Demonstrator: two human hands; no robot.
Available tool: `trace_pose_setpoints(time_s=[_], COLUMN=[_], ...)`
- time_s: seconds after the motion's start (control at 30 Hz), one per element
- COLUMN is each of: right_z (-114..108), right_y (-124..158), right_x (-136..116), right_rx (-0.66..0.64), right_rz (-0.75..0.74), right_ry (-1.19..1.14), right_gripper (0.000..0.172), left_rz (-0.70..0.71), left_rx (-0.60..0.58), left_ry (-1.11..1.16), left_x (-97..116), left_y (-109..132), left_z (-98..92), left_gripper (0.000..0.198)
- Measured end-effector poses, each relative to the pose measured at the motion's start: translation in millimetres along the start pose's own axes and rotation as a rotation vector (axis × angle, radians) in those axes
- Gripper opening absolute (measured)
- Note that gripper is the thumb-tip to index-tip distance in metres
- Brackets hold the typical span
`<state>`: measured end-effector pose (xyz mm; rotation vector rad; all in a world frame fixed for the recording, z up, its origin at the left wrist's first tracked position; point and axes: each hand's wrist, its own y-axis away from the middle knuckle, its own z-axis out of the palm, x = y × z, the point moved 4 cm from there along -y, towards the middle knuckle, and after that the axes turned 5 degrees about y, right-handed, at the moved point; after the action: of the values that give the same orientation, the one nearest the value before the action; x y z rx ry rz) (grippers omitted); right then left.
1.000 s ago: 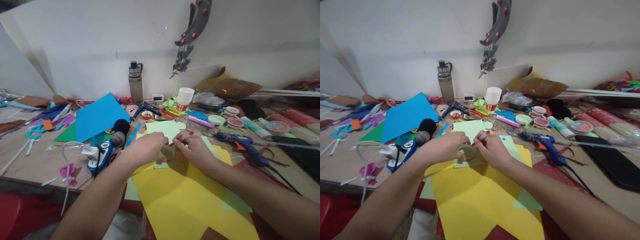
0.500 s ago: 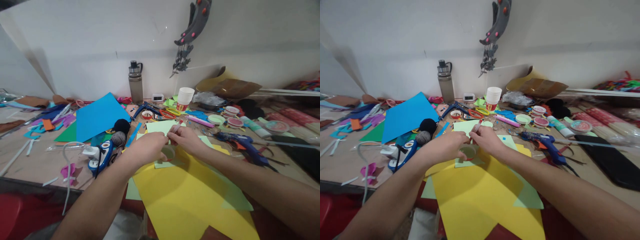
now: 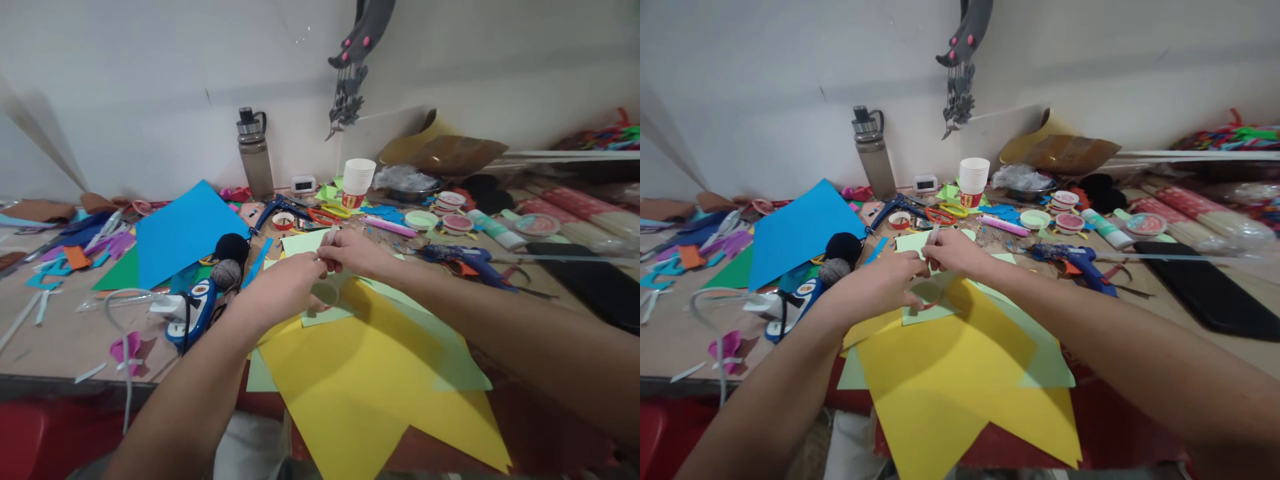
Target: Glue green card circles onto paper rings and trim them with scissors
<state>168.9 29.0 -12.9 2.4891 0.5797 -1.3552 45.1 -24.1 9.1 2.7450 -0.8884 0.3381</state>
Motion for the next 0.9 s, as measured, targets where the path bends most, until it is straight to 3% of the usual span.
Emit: trace_pose_setpoints(time_s=[0.1, 0.3, 0.43, 0.57, 0.67, 0.8, 0.9], right_z=[-9.1, -27.9, -27.3, -23.9, -21.7, -19.1, -18.3], right_y=[4.5, 26.8, 39.6, 44.8, 45.6, 46.0, 46.2], right_x=[-0.1, 4.3, 6.1, 8.1, 8.1, 6.4, 5.7], right_rx=[0.064, 0.312, 0.357, 0.362, 0.348, 0.324, 0.313], right_rz=[0.003, -0.024, -0.056, -0.119, -0.158, -0.153, -0.146], right_ry=[-0.046, -0.114, -0.102, -0.097, -0.101, -0.106, -0.091], right_gripper=[0.022, 0.027, 0.020, 0.018, 0.021, 0.021, 0.021], left_rz=[-0.005, -0.013, -0.011, -0.108, -0.142, 0.052, 0.002], left_rx=[0.000, -0.003, -0.043, 0.133, 0.359, 0.378, 0.481], left_ry=[-0.014, -0.002, 0.003, 0.054, -0.021, 0.002, 0.042], left_x=[2.1, 3.1, -3.6, -5.3, 10.2, 37.5, 35.1], left_y=[3.8, 10.2, 9.8, 15.3, 24.5, 30.6, 34.2], left_z=[-4.5, -13.9, -23.4, -32.2, -17.1, 20.8, 24.4], left_gripper=[0.047, 0.066, 0.068, 0.046, 0.026, 0.018, 0.024])
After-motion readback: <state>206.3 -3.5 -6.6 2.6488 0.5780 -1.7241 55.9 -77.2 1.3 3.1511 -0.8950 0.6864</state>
